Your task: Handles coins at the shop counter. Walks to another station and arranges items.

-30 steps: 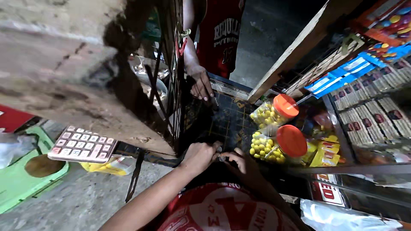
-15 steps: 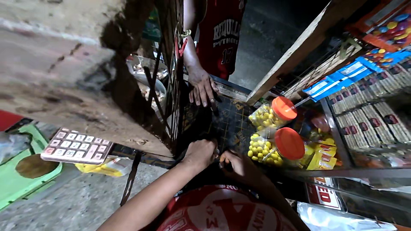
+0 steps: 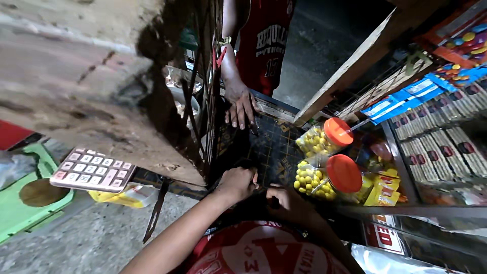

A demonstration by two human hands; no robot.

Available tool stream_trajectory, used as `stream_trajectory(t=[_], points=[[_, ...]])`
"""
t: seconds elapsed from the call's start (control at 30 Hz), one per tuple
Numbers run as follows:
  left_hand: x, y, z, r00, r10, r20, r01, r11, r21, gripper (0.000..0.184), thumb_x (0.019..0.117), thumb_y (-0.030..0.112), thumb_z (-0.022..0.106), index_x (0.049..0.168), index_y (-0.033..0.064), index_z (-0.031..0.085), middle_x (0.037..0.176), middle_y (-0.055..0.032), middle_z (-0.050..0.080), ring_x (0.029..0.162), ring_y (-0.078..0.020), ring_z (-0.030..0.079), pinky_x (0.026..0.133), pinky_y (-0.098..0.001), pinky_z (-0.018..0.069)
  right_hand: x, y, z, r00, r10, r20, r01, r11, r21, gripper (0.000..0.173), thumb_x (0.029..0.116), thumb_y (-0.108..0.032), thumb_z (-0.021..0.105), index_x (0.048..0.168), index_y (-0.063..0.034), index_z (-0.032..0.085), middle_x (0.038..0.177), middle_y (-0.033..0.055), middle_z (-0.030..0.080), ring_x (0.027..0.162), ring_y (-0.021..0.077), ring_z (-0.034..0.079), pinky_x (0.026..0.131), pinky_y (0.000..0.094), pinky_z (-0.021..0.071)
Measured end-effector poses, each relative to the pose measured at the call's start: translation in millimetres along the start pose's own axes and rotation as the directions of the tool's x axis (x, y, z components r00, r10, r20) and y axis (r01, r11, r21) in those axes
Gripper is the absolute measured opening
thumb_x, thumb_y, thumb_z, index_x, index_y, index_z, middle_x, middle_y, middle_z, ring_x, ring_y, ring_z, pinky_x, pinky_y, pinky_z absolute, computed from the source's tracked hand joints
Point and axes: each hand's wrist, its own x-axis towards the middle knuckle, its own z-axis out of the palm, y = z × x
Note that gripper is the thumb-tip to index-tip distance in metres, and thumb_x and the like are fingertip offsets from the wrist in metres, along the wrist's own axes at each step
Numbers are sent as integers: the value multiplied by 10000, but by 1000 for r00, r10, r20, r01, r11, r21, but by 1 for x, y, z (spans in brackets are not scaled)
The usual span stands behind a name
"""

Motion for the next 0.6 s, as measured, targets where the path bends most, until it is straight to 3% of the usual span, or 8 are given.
stream_trajectory(t=[0.07,0.13,0.17,0.23,0.3,0.37,0.5,0.6], points=[[-1,-2,1,1000,10,-15,-10,1000,-11,327,1012,312,632,1216,55,646,1108,-231,686,1082,-443,651,902,-646,487,-5,8,4,996,-44,-76,60,974,217,200,904,-186,681,883,4,623,946,108,611,844,147,574,733,298,484],[-1,-4,4,999,29,-41,-30,999,-14,318,1013,310,629,1202,55,650,1086,-227,691,1062,-434,659,895,-642,489,-11,14,7,990,-51,-129,113,837,535,85,910,-156,626,891,-79,595,968,-7,629,810,21,559,706,198,462],[-1,-6,6,997,40,-60,-41,999,-13,313,1011,311,630,1193,58,652,1072,-220,694,1048,-428,665,888,-637,493,-13,20,12,988,-42,-146,135,685,716,62,925,-232,634,911,-178,609,949,-86,638,703,-42,523,599,140,424],[-1,-9,9,993,64,-99,-66,998,-16,307,1004,314,637,1174,58,657,1034,-213,699,1010,-423,673,867,-631,499,-11,30,24,988,-75,-132,147,264,953,46,941,-229,648,978,-220,673,933,-98,646,595,-59,486,507,106,391],[0,-13,14,985,102,-138,-103,995,-7,305,1001,319,636,1166,63,659,985,-202,701,964,-418,680,842,-626,504,-9,38,34,984,-124,-132,137,38,990,100,957,-183,598,995,-211,686,1084,-40,695,667,-25,562,558,125,439],[-1,-22,25,945,189,-266,-193,981,13,285,988,315,648,1117,62,677,893,-191,704,863,-410,692,773,-619,514,-8,40,38,976,-160,-148,154,25,988,119,1001,-230,579,1051,-221,687,1143,-30,697,766,-9,625,617,122,483],[5,-45,57,723,407,-558,-378,910,173,210,943,290,685,977,83,695,702,-122,668,626,-329,680,577,-545,539,-1,40,42,971,-141,-195,170,-172,970,105,960,-122,612,972,-225,628,861,-68,637,720,21,608,631,147,488],[4,-44,56,726,411,-551,-386,907,168,214,952,287,675,980,75,693,688,-124,658,615,-331,670,580,-542,531,4,43,43,963,-169,-210,172,-211,962,196,932,-29,535,993,-197,615,871,-64,623,749,37,607,673,167,492]])
